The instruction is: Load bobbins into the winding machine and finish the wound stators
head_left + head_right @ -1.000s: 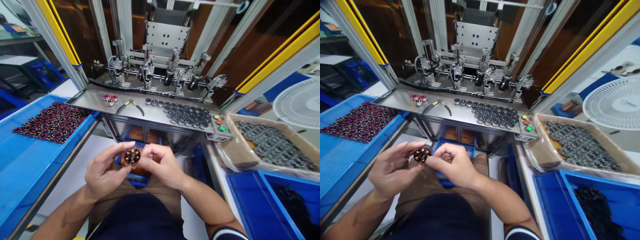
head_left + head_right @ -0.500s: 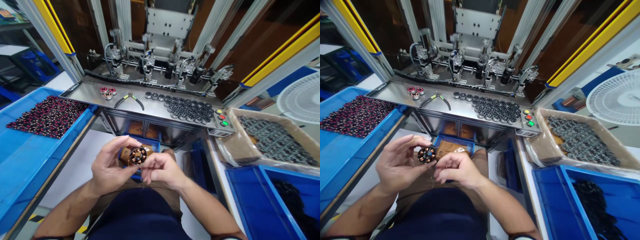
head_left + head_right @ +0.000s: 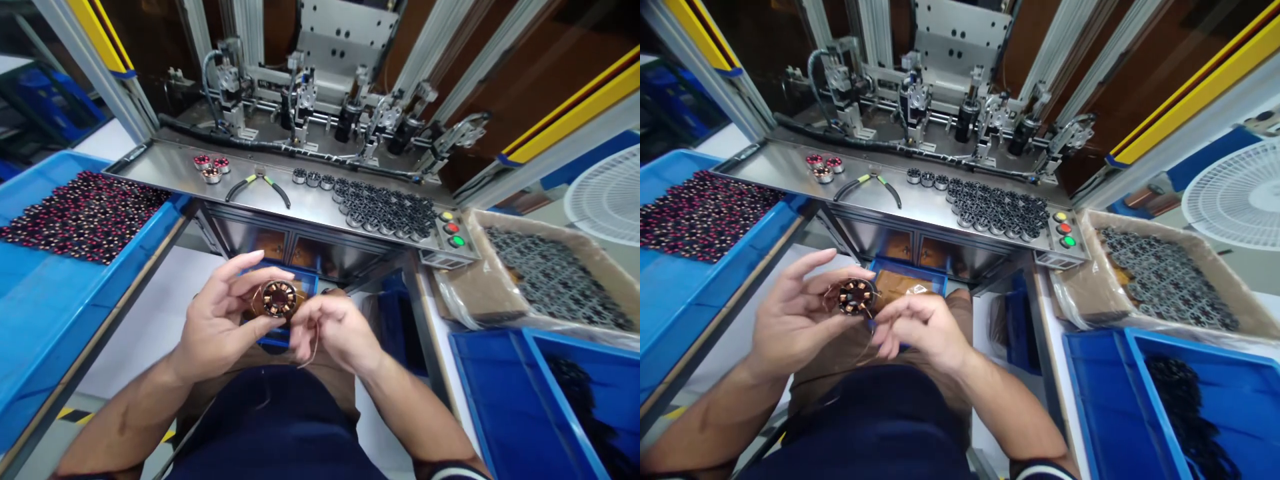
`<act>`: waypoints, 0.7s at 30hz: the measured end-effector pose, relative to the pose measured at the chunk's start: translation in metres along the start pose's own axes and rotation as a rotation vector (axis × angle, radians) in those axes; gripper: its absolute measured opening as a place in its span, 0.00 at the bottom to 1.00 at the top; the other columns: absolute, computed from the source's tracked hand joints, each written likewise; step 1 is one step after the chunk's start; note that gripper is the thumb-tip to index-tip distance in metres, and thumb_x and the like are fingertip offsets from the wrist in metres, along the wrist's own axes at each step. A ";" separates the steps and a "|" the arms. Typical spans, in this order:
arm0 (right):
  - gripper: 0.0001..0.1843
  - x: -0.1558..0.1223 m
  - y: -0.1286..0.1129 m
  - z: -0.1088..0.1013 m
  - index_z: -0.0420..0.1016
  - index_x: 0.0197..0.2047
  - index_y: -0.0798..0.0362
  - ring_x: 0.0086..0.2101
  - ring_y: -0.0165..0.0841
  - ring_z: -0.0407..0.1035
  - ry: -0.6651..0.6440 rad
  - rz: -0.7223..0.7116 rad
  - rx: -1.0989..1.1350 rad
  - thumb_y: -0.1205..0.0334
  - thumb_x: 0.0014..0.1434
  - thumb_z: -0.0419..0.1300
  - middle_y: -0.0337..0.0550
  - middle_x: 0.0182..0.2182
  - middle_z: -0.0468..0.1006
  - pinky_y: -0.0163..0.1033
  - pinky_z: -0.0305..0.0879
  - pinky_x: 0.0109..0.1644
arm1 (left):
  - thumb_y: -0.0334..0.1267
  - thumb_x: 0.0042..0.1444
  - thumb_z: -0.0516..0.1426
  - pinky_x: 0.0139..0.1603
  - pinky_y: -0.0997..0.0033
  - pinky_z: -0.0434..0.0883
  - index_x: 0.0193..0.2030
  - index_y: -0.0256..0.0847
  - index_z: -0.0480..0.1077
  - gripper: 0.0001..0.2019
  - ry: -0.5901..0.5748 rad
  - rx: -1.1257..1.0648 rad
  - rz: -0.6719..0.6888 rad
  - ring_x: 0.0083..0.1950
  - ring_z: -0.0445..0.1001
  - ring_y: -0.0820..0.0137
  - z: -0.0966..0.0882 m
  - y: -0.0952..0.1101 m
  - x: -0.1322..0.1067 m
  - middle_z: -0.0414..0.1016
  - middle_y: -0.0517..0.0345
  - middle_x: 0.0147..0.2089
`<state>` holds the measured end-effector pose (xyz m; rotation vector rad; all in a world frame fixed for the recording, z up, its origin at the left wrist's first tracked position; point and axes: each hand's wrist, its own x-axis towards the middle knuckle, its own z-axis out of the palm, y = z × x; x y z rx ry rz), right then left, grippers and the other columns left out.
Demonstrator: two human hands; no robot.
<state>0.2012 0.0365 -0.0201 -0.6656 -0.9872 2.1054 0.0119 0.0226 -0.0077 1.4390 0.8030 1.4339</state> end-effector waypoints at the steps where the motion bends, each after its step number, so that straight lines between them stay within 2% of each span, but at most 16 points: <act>1: 0.24 0.001 -0.005 0.000 0.78 0.34 0.59 0.20 0.28 0.73 0.033 -0.046 -0.012 0.44 0.46 0.71 0.43 0.24 0.80 0.31 0.70 0.24 | 0.18 0.52 0.62 0.52 0.76 0.77 0.65 0.53 0.59 0.37 -0.042 -0.009 -0.017 0.53 0.78 0.71 0.000 0.001 -0.001 0.78 0.56 0.55; 3: 0.21 0.002 -0.013 0.001 0.77 0.30 0.58 0.18 0.25 0.69 0.083 -0.075 -0.071 0.46 0.51 0.69 0.40 0.21 0.78 0.30 0.66 0.23 | 0.19 0.55 0.60 0.51 0.76 0.77 0.66 0.54 0.57 0.37 -0.116 -0.022 -0.051 0.54 0.77 0.71 0.001 0.001 -0.004 0.76 0.54 0.58; 5: 0.17 0.001 -0.017 0.004 0.74 0.27 0.57 0.17 0.23 0.65 0.111 -0.052 -0.136 0.51 0.53 0.69 0.36 0.18 0.75 0.29 0.62 0.22 | 0.19 0.55 0.59 0.51 0.76 0.76 0.67 0.54 0.56 0.37 -0.132 -0.029 -0.075 0.54 0.77 0.71 0.003 0.000 -0.006 0.74 0.53 0.60; 7: 0.16 0.001 -0.017 0.007 0.72 0.25 0.56 0.16 0.22 0.63 0.122 -0.044 -0.172 0.53 0.53 0.69 0.34 0.16 0.73 0.29 0.61 0.22 | 0.20 0.52 0.62 0.49 0.77 0.76 0.67 0.54 0.56 0.40 -0.094 -0.044 -0.062 0.51 0.77 0.72 0.006 -0.003 -0.007 0.73 0.54 0.58; 11: 0.17 0.000 -0.010 0.007 0.71 0.24 0.56 0.17 0.22 0.62 0.091 -0.063 -0.212 0.53 0.53 0.69 0.34 0.15 0.71 0.29 0.58 0.23 | 0.20 0.45 0.67 0.44 0.79 0.77 0.64 0.55 0.59 0.42 -0.012 -0.090 -0.056 0.43 0.78 0.75 0.008 -0.009 -0.005 0.75 0.58 0.50; 15: 0.18 -0.004 0.001 -0.003 0.71 0.23 0.56 0.17 0.23 0.61 0.059 -0.029 -0.297 0.52 0.50 0.70 0.34 0.15 0.69 0.30 0.57 0.22 | 0.20 0.47 0.66 0.45 0.77 0.78 0.63 0.53 0.60 0.40 -0.020 -0.145 -0.053 0.45 0.79 0.72 0.003 -0.009 0.000 0.78 0.56 0.49; 18: 0.16 -0.008 0.000 -0.012 0.73 0.25 0.56 0.19 0.24 0.62 0.039 0.011 -0.393 0.52 0.50 0.70 0.35 0.18 0.71 0.31 0.58 0.23 | 0.21 0.48 0.66 0.46 0.75 0.78 0.64 0.52 0.60 0.39 -0.022 -0.113 -0.031 0.47 0.79 0.70 0.000 -0.009 -0.001 0.79 0.54 0.49; 21: 0.15 -0.011 -0.014 -0.014 0.75 0.32 0.55 0.24 0.26 0.65 0.131 -0.124 -0.518 0.54 0.48 0.72 0.37 0.24 0.74 0.33 0.62 0.28 | 0.21 0.49 0.65 0.49 0.68 0.79 0.66 0.52 0.57 0.40 -0.007 -0.005 0.043 0.51 0.79 0.65 -0.001 -0.010 -0.005 0.78 0.51 0.52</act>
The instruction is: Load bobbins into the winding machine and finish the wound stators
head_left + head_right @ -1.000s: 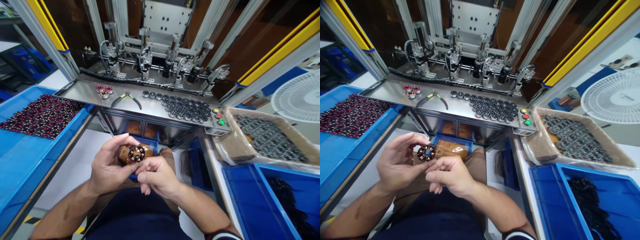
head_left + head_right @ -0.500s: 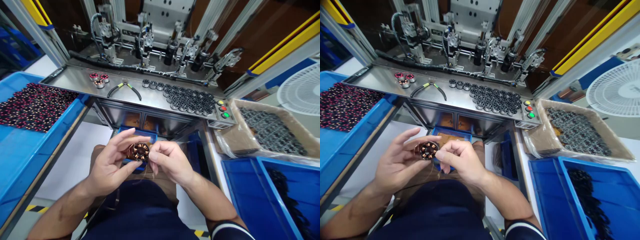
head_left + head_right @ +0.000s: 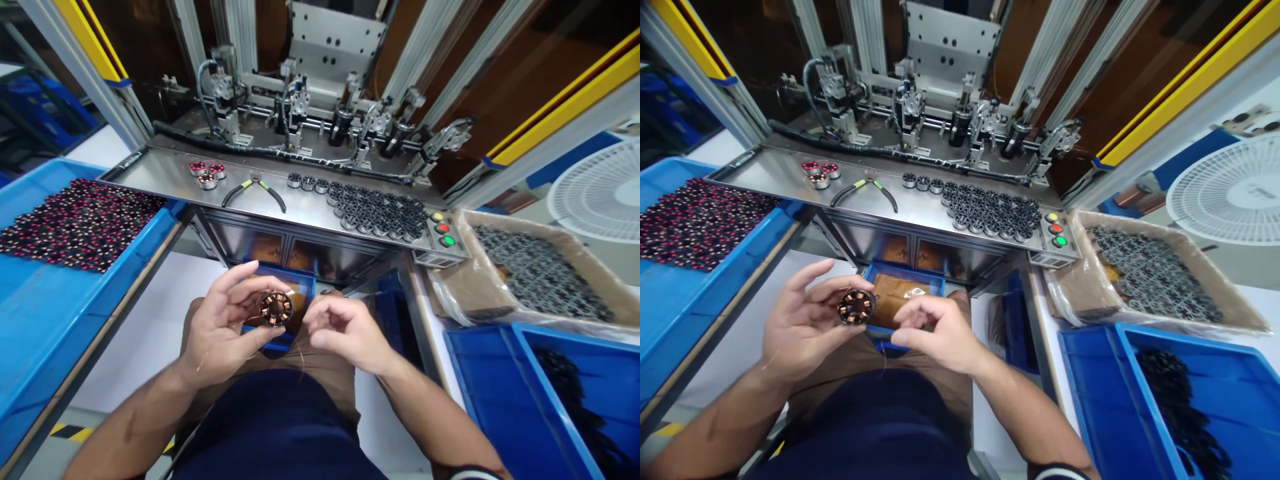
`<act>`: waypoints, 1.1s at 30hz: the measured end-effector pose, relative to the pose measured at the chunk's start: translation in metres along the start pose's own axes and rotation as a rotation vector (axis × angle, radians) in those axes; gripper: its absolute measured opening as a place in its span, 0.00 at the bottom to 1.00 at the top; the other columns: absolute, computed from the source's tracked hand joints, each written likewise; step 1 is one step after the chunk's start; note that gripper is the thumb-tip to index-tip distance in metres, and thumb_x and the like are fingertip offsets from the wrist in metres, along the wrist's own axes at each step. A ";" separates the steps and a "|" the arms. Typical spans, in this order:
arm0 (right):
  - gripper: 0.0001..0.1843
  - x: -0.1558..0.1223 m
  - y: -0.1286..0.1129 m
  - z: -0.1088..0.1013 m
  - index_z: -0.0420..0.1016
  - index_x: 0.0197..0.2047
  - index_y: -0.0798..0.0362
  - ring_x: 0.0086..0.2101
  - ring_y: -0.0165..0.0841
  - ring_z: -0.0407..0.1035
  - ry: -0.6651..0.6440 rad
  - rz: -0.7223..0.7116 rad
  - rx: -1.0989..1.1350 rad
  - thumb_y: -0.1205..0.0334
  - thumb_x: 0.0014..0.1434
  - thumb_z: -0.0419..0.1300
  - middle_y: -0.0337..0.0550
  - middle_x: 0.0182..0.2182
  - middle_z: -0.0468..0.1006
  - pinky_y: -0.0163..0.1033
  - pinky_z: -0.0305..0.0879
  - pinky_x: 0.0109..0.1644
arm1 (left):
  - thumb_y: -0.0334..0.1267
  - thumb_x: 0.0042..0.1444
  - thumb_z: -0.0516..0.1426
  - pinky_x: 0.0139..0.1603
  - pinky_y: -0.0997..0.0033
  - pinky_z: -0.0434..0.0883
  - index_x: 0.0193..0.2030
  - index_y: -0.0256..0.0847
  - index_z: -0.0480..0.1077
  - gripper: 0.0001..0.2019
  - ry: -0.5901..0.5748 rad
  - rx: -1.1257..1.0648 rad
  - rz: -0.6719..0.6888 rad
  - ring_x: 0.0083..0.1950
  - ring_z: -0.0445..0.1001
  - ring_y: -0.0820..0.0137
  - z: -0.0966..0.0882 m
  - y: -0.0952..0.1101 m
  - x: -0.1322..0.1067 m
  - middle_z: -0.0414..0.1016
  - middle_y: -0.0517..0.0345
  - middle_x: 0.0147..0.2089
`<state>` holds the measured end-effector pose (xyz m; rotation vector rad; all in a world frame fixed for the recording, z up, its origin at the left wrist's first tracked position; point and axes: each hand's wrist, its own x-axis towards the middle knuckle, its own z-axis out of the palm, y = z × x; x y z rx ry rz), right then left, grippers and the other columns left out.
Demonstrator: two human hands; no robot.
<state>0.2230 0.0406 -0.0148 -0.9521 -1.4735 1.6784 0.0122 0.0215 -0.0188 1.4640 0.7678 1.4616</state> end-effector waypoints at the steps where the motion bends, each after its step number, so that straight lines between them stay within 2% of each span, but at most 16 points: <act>1: 0.16 0.000 -0.007 -0.001 0.75 0.33 0.54 0.26 0.26 0.65 0.054 -0.071 -0.037 0.55 0.47 0.73 0.37 0.26 0.73 0.34 0.63 0.30 | 0.21 0.50 0.64 0.49 0.66 0.79 0.67 0.52 0.56 0.40 -0.002 0.037 0.029 0.52 0.78 0.63 0.001 -0.001 -0.002 0.78 0.51 0.53; 3: 0.17 0.002 -0.020 0.001 0.73 0.32 0.53 0.28 0.27 0.65 0.123 -0.208 -0.102 0.56 0.45 0.74 0.36 0.27 0.71 0.35 0.63 0.33 | 0.21 0.50 0.63 0.50 0.64 0.80 0.68 0.53 0.55 0.41 -0.014 0.090 0.072 0.53 0.78 0.62 0.002 -0.001 -0.005 0.78 0.51 0.54; 5: 0.18 0.004 -0.029 0.007 0.71 0.30 0.53 0.29 0.28 0.64 0.134 -0.283 -0.154 0.57 0.44 0.75 0.36 0.27 0.70 0.36 0.62 0.34 | 0.21 0.50 0.63 0.50 0.63 0.80 0.68 0.55 0.55 0.42 -0.032 0.120 0.085 0.53 0.78 0.61 0.004 -0.001 -0.007 0.78 0.53 0.55; 9: 0.12 0.007 -0.029 0.022 0.69 0.28 0.53 0.30 0.29 0.65 0.131 -0.296 -0.146 0.57 0.55 0.67 0.37 0.27 0.71 0.37 0.63 0.37 | 0.20 0.51 0.63 0.52 0.66 0.79 0.68 0.53 0.54 0.42 -0.050 0.114 0.069 0.53 0.78 0.65 0.006 0.001 -0.008 0.78 0.54 0.55; 12: 0.12 0.006 -0.020 0.028 0.68 0.28 0.53 0.28 0.28 0.64 0.188 -0.261 -0.036 0.58 0.59 0.64 0.36 0.26 0.70 0.37 0.62 0.35 | 0.20 0.53 0.62 0.49 0.71 0.79 0.67 0.53 0.55 0.39 -0.054 0.027 -0.038 0.52 0.79 0.67 0.005 0.003 -0.007 0.77 0.52 0.55; 14: 0.12 0.004 -0.014 0.029 0.68 0.28 0.53 0.28 0.28 0.64 0.225 -0.231 0.013 0.58 0.59 0.64 0.36 0.26 0.69 0.37 0.62 0.34 | 0.22 0.53 0.62 0.46 0.72 0.80 0.65 0.52 0.59 0.35 -0.053 -0.043 -0.118 0.50 0.80 0.67 0.004 0.004 -0.005 0.77 0.50 0.55; 18: 0.12 0.003 -0.010 0.030 0.68 0.28 0.52 0.27 0.28 0.64 0.253 -0.225 0.036 0.58 0.59 0.64 0.37 0.26 0.70 0.37 0.62 0.33 | 0.27 0.55 0.62 0.44 0.70 0.81 0.55 0.44 0.71 0.20 -0.077 -0.132 -0.247 0.44 0.81 0.66 0.001 0.001 -0.002 0.76 0.45 0.56; 21: 0.11 0.002 -0.008 0.032 0.68 0.28 0.52 0.27 0.28 0.64 0.281 -0.256 0.018 0.60 0.59 0.63 0.37 0.25 0.71 0.36 0.61 0.32 | 0.33 0.54 0.64 0.45 0.66 0.81 0.56 0.42 0.71 0.21 -0.113 -0.245 -0.301 0.45 0.80 0.63 0.001 -0.004 -0.001 0.73 0.41 0.59; 23: 0.11 0.002 -0.005 0.034 0.68 0.29 0.52 0.27 0.28 0.64 0.302 -0.262 0.004 0.60 0.59 0.63 0.37 0.26 0.70 0.36 0.60 0.32 | 0.38 0.49 0.68 0.43 0.66 0.80 0.57 0.41 0.70 0.27 -0.094 -0.289 -0.291 0.44 0.80 0.62 0.004 -0.008 0.000 0.72 0.39 0.59; 25: 0.11 0.002 0.000 0.036 0.68 0.29 0.52 0.28 0.28 0.63 0.307 -0.259 -0.004 0.59 0.59 0.64 0.37 0.26 0.69 0.37 0.60 0.33 | 0.38 0.44 0.70 0.42 0.69 0.80 0.55 0.41 0.72 0.28 -0.016 -0.236 -0.248 0.44 0.79 0.64 0.008 -0.010 0.001 0.75 0.43 0.54; 28: 0.11 0.002 0.006 0.037 0.67 0.29 0.52 0.28 0.28 0.62 0.297 -0.263 0.003 0.59 0.60 0.63 0.37 0.26 0.68 0.37 0.59 0.34 | 0.30 0.45 0.69 0.48 0.71 0.78 0.49 0.42 0.75 0.21 0.116 -0.025 -0.148 0.49 0.78 0.64 0.015 -0.010 -0.001 0.77 0.50 0.49; 30: 0.08 0.002 0.008 0.037 0.67 0.32 0.52 0.30 0.28 0.62 0.282 -0.294 0.030 0.60 0.59 0.63 0.37 0.28 0.68 0.37 0.60 0.35 | 0.25 0.46 0.67 0.51 0.71 0.77 0.51 0.43 0.74 0.24 0.151 0.082 -0.085 0.49 0.78 0.66 0.018 -0.009 -0.004 0.78 0.52 0.49; 33: 0.09 0.004 0.007 0.037 0.68 0.38 0.51 0.34 0.30 0.64 0.224 -0.359 0.051 0.61 0.58 0.65 0.38 0.33 0.68 0.39 0.62 0.41 | 0.20 0.43 0.67 0.49 0.73 0.78 0.55 0.43 0.71 0.31 0.144 0.155 -0.003 0.46 0.79 0.68 0.018 -0.008 -0.011 0.79 0.53 0.48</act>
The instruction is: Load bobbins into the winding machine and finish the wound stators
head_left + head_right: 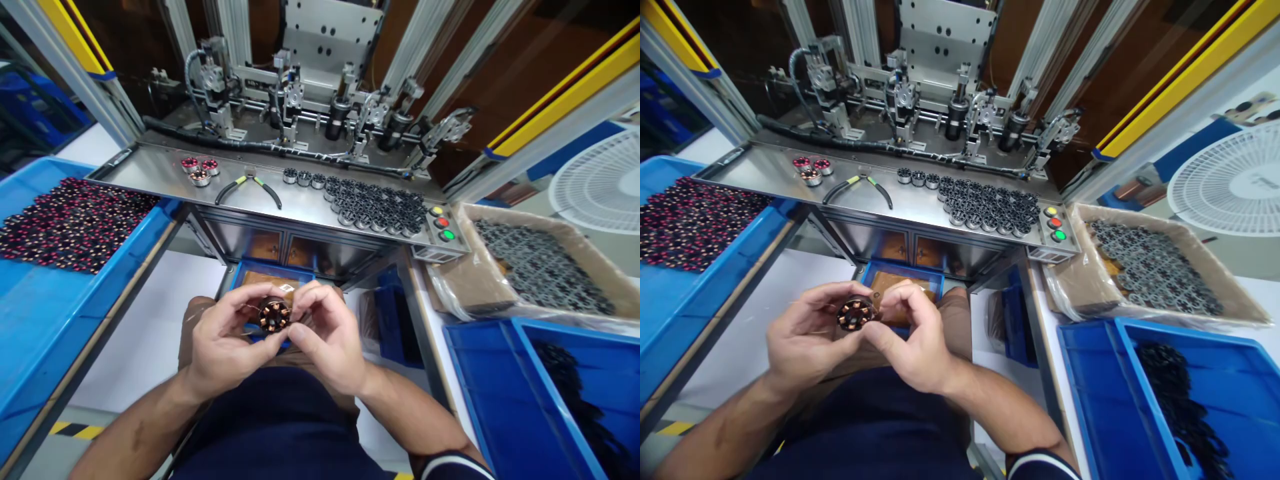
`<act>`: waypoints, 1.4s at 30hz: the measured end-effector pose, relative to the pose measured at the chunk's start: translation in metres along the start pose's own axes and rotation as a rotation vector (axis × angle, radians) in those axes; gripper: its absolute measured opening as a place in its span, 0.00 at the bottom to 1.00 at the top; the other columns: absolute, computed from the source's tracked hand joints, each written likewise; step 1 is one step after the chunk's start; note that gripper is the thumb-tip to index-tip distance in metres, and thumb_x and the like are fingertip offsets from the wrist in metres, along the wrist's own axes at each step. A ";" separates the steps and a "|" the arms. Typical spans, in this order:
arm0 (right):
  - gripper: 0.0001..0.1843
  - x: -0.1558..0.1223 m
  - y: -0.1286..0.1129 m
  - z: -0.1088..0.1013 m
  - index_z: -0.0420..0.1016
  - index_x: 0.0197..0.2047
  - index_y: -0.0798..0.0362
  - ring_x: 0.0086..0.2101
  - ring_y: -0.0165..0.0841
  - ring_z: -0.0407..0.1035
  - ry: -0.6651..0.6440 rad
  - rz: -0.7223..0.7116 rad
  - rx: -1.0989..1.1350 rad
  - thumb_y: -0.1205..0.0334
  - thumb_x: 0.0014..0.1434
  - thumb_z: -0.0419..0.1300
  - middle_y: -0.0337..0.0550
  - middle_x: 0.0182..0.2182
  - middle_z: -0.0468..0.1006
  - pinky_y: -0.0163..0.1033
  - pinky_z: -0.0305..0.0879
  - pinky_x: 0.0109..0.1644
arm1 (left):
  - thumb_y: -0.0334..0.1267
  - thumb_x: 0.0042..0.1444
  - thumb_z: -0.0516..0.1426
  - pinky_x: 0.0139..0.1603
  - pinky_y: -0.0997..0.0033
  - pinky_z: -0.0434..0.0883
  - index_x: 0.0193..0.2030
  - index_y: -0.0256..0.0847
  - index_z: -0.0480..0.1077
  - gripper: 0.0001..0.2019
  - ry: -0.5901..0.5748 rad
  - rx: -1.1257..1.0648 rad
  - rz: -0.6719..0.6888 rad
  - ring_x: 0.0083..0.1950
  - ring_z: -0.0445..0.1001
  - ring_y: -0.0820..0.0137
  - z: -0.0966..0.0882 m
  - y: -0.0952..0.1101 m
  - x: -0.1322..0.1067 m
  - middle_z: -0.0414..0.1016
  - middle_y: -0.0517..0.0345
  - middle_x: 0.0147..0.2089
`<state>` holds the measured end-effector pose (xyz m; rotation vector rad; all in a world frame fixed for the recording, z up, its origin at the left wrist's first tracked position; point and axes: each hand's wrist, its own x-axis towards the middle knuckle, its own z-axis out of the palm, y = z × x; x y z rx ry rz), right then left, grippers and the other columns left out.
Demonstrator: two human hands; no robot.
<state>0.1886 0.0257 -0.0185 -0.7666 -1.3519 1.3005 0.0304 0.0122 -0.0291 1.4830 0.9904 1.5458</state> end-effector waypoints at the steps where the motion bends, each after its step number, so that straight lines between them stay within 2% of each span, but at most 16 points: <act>1: 0.08 0.001 0.000 0.001 0.68 0.38 0.51 0.35 0.31 0.64 -0.020 -0.005 0.010 0.60 0.58 0.64 0.39 0.33 0.67 0.39 0.62 0.42 | 0.20 0.42 0.67 0.50 0.72 0.78 0.54 0.42 0.72 0.30 -0.005 0.016 0.028 0.47 0.79 0.67 -0.001 0.000 -0.001 0.79 0.53 0.48; 3: 0.07 0.002 0.001 0.005 0.67 0.35 0.51 0.35 0.30 0.63 -0.014 0.021 0.046 0.59 0.62 0.60 0.39 0.32 0.67 0.39 0.62 0.43 | 0.20 0.41 0.67 0.52 0.68 0.78 0.51 0.41 0.73 0.28 -0.012 0.031 0.063 0.49 0.78 0.64 -0.002 -0.001 -0.002 0.79 0.52 0.48; 5: 0.10 0.000 0.004 0.009 0.65 0.33 0.51 0.34 0.29 0.62 0.051 0.078 0.097 0.58 0.65 0.56 0.38 0.30 0.66 0.38 0.62 0.42 | 0.20 0.41 0.67 0.53 0.64 0.78 0.50 0.41 0.74 0.27 -0.006 0.021 0.073 0.51 0.78 0.62 -0.004 -0.001 -0.002 0.79 0.50 0.48; 9: 0.12 -0.005 0.010 0.012 0.65 0.33 0.51 0.33 0.29 0.63 0.134 0.161 0.099 0.55 0.67 0.53 0.38 0.30 0.67 0.37 0.62 0.41 | 0.21 0.41 0.67 0.52 0.62 0.78 0.49 0.41 0.74 0.26 0.002 0.011 0.059 0.50 0.79 0.62 -0.006 -0.002 -0.001 0.80 0.50 0.48; 12: 0.08 -0.005 0.007 0.007 0.66 0.38 0.50 0.36 0.31 0.64 0.112 0.067 0.023 0.56 0.62 0.59 0.39 0.35 0.67 0.39 0.63 0.43 | 0.21 0.41 0.68 0.52 0.59 0.78 0.50 0.41 0.74 0.27 0.004 0.067 0.071 0.49 0.79 0.60 -0.008 -0.002 -0.002 0.80 0.50 0.47; 14: 0.12 -0.002 0.002 0.005 0.67 0.41 0.50 0.39 0.33 0.64 0.079 -0.036 -0.051 0.58 0.57 0.64 0.41 0.38 0.67 0.41 0.63 0.46 | 0.22 0.41 0.68 0.52 0.57 0.78 0.50 0.42 0.75 0.27 -0.012 0.108 0.094 0.50 0.79 0.58 -0.008 -0.002 -0.003 0.80 0.50 0.47; 16: 0.10 0.001 -0.003 0.006 0.68 0.40 0.51 0.40 0.33 0.65 0.053 -0.079 -0.089 0.60 0.58 0.64 0.41 0.38 0.67 0.41 0.63 0.47 | 0.22 0.41 0.67 0.53 0.56 0.78 0.51 0.43 0.75 0.27 -0.021 0.134 0.122 0.50 0.79 0.58 -0.007 -0.003 -0.003 0.80 0.50 0.48; 18: 0.05 0.003 -0.004 0.009 0.68 0.35 0.51 0.36 0.31 0.65 0.083 -0.018 -0.046 0.60 0.62 0.60 0.40 0.34 0.68 0.39 0.63 0.43 | 0.22 0.41 0.67 0.54 0.57 0.78 0.51 0.44 0.75 0.28 -0.016 0.140 0.139 0.50 0.79 0.59 -0.006 -0.002 -0.004 0.80 0.51 0.48; 22: 0.11 0.003 0.003 0.017 0.67 0.32 0.52 0.32 0.29 0.65 0.206 0.185 0.162 0.56 0.64 0.58 0.37 0.28 0.68 0.36 0.65 0.40 | 0.21 0.42 0.67 0.54 0.58 0.78 0.51 0.42 0.74 0.27 -0.031 0.067 0.099 0.51 0.78 0.60 -0.006 -0.002 -0.004 0.80 0.50 0.48; 24: 0.12 0.001 0.008 0.018 0.68 0.33 0.52 0.33 0.29 0.65 0.214 0.220 0.232 0.54 0.64 0.58 0.37 0.29 0.69 0.36 0.65 0.41 | 0.21 0.43 0.67 0.55 0.62 0.78 0.50 0.41 0.74 0.26 -0.033 0.024 0.055 0.51 0.78 0.62 -0.007 -0.001 -0.002 0.79 0.50 0.49; 27: 0.09 -0.002 0.012 0.012 0.70 0.38 0.51 0.35 0.29 0.67 0.178 0.168 0.268 0.54 0.61 0.62 0.38 0.35 0.71 0.36 0.66 0.43 | 0.20 0.44 0.66 0.56 0.69 0.76 0.51 0.41 0.74 0.26 -0.038 -0.038 0.007 0.52 0.78 0.66 -0.008 0.001 0.002 0.79 0.52 0.50; 29: 0.15 -0.004 0.012 0.007 0.70 0.41 0.50 0.37 0.29 0.67 0.127 0.134 0.257 0.56 0.55 0.68 0.39 0.37 0.71 0.37 0.66 0.44 | 0.20 0.44 0.66 0.55 0.71 0.76 0.50 0.42 0.74 0.26 -0.037 -0.064 -0.018 0.51 0.79 0.67 -0.008 0.003 0.005 0.80 0.54 0.49; 32: 0.18 -0.005 0.009 0.004 0.73 0.40 0.51 0.36 0.29 0.67 0.041 0.115 0.224 0.58 0.49 0.72 0.38 0.34 0.71 0.36 0.67 0.43 | 0.21 0.44 0.67 0.53 0.73 0.77 0.48 0.42 0.74 0.24 -0.011 -0.049 -0.067 0.49 0.80 0.68 -0.007 0.006 0.008 0.81 0.56 0.48; 35: 0.11 -0.003 0.007 0.004 0.76 0.38 0.51 0.33 0.27 0.66 0.017 0.071 0.220 0.63 0.51 0.71 0.37 0.32 0.72 0.34 0.66 0.40 | 0.22 0.44 0.67 0.53 0.75 0.76 0.47 0.42 0.75 0.23 0.000 -0.026 -0.086 0.48 0.80 0.69 -0.007 0.008 0.008 0.81 0.57 0.47; 39: 0.12 0.000 0.007 0.005 0.79 0.41 0.48 0.32 0.28 0.69 0.046 0.022 0.163 0.67 0.51 0.70 0.38 0.32 0.75 0.34 0.68 0.38 | 0.21 0.45 0.67 0.54 0.76 0.75 0.48 0.45 0.74 0.23 -0.029 -0.053 -0.095 0.49 0.79 0.71 -0.009 0.010 0.007 0.80 0.60 0.48; 42: 0.09 0.003 0.005 0.003 0.81 0.38 0.49 0.32 0.30 0.72 0.060 -0.093 0.033 0.67 0.52 0.70 0.39 0.30 0.78 0.36 0.69 0.38 | 0.21 0.45 0.67 0.54 0.78 0.75 0.48 0.45 0.74 0.24 -0.052 -0.064 -0.076 0.49 0.79 0.72 -0.010 0.011 0.008 0.81 0.61 0.47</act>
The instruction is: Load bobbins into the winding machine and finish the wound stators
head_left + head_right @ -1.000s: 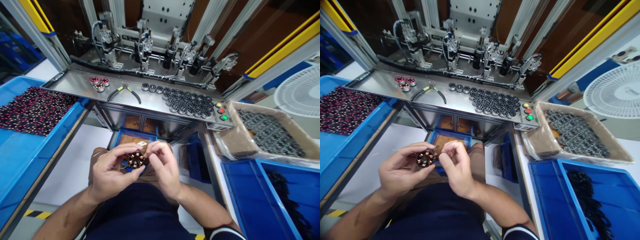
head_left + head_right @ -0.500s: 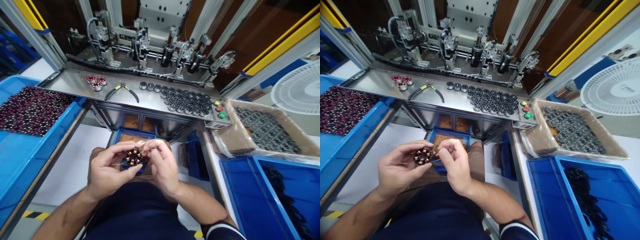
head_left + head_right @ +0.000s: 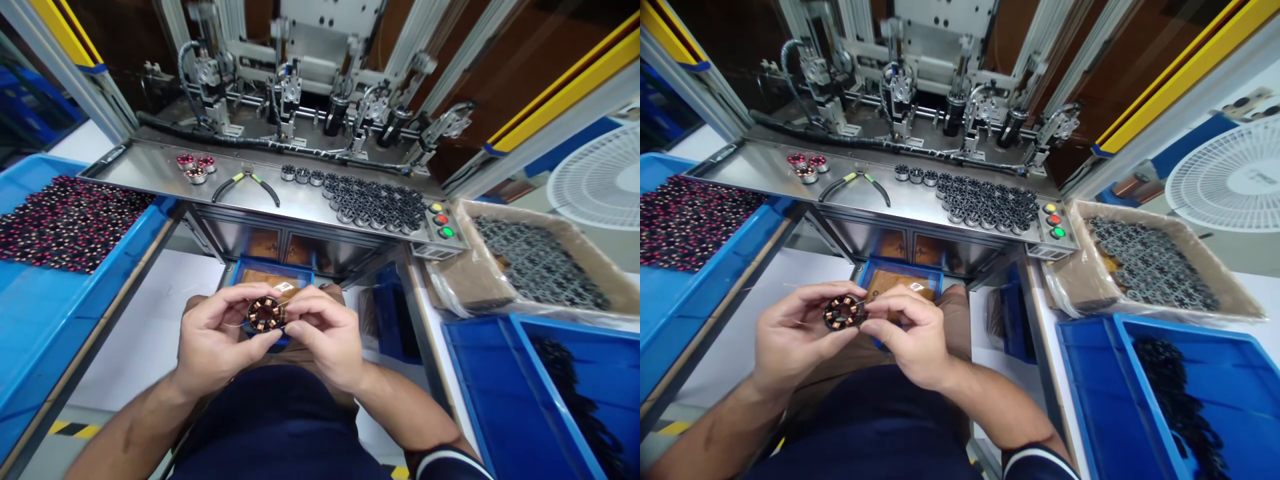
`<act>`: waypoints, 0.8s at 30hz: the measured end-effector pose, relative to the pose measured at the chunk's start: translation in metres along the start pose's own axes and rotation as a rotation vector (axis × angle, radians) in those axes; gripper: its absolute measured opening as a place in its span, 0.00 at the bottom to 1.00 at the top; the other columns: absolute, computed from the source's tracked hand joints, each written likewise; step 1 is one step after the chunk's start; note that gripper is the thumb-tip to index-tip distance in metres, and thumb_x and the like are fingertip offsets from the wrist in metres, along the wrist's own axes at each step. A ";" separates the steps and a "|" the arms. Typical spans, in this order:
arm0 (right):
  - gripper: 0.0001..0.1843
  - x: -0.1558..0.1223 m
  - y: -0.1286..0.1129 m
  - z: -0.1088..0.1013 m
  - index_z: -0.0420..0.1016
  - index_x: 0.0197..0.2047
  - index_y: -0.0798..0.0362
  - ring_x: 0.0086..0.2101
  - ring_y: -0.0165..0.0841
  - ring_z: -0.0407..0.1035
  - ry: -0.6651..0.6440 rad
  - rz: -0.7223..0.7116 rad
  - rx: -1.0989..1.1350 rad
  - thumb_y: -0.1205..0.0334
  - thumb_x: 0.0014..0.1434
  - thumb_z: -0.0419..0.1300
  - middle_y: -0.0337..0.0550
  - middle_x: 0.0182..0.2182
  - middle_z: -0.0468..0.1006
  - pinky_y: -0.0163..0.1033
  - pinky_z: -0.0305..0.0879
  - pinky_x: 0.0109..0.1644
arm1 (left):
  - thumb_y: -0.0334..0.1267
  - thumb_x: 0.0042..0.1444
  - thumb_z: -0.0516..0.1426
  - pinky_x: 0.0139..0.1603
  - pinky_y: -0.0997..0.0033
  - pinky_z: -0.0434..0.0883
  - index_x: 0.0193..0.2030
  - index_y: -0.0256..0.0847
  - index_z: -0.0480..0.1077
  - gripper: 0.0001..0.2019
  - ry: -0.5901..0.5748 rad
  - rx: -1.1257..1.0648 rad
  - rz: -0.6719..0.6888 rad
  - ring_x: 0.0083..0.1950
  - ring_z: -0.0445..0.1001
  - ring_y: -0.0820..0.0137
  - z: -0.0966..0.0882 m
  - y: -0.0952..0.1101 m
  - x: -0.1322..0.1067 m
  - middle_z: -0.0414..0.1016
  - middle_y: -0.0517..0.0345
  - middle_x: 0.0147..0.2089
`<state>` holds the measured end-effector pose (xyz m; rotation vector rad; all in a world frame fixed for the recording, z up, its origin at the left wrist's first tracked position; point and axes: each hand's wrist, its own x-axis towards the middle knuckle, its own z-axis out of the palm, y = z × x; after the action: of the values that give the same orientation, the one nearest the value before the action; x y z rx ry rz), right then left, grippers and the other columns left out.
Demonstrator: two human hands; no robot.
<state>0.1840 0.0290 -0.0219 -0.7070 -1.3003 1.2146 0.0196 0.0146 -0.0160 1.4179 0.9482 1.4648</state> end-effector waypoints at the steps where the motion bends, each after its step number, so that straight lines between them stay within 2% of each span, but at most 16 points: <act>1: 0.06 0.001 -0.001 -0.001 0.82 0.36 0.50 0.32 0.30 0.72 -0.002 -0.045 -0.041 0.68 0.53 0.69 0.39 0.29 0.79 0.36 0.69 0.37 | 0.21 0.45 0.67 0.54 0.79 0.75 0.48 0.45 0.74 0.24 -0.011 0.003 0.008 0.49 0.79 0.73 0.000 0.000 0.000 0.81 0.61 0.47; 4: 0.04 0.005 -0.007 -0.003 0.81 0.32 0.52 0.29 0.29 0.72 0.003 -0.131 -0.125 0.71 0.55 0.67 0.40 0.27 0.79 0.35 0.69 0.35 | 0.21 0.44 0.67 0.54 0.80 0.75 0.50 0.45 0.74 0.26 -0.046 0.014 0.018 0.49 0.79 0.73 -0.001 0.000 0.000 0.81 0.60 0.47; 7: 0.04 0.008 -0.014 -0.005 0.79 0.29 0.54 0.27 0.29 0.71 0.027 -0.155 -0.208 0.70 0.55 0.66 0.40 0.24 0.78 0.35 0.68 0.33 | 0.20 0.44 0.66 0.55 0.75 0.75 0.51 0.45 0.73 0.27 -0.064 0.031 0.051 0.51 0.78 0.70 -0.002 -0.004 -0.001 0.80 0.58 0.49; 12: 0.06 0.009 -0.020 -0.003 0.77 0.27 0.56 0.26 0.28 0.70 0.037 -0.154 -0.298 0.71 0.55 0.66 0.41 0.23 0.78 0.34 0.67 0.32 | 0.20 0.41 0.66 0.55 0.61 0.77 0.52 0.43 0.74 0.29 -0.017 0.187 0.227 0.50 0.79 0.61 -0.004 -0.012 -0.004 0.80 0.53 0.49; 15: 0.06 0.007 -0.020 -0.003 0.77 0.28 0.56 0.26 0.27 0.70 0.022 -0.153 -0.297 0.72 0.55 0.66 0.41 0.23 0.77 0.33 0.67 0.32 | 0.20 0.39 0.66 0.51 0.60 0.78 0.53 0.42 0.74 0.31 0.024 0.303 0.301 0.47 0.80 0.60 -0.004 -0.014 -0.005 0.80 0.52 0.48; 18: 0.03 0.004 -0.017 -0.007 0.78 0.32 0.57 0.28 0.28 0.71 -0.038 -0.201 -0.308 0.72 0.54 0.67 0.41 0.25 0.77 0.34 0.67 0.33 | 0.21 0.41 0.65 0.49 0.65 0.78 0.52 0.42 0.73 0.29 0.013 0.284 0.232 0.45 0.80 0.63 -0.005 -0.011 -0.004 0.80 0.53 0.46; 24: 0.14 0.008 -0.015 -0.016 0.77 0.44 0.56 0.35 0.31 0.71 -0.128 -0.275 -0.364 0.75 0.53 0.66 0.45 0.33 0.77 0.38 0.69 0.39 | 0.21 0.46 0.62 0.53 0.71 0.76 0.53 0.44 0.72 0.26 -0.091 0.076 0.100 0.48 0.78 0.68 -0.008 -0.001 -0.002 0.80 0.56 0.46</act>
<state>0.2017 0.0363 -0.0090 -0.6859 -1.6893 0.8190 0.0115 0.0133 -0.0177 1.5935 0.8959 1.4365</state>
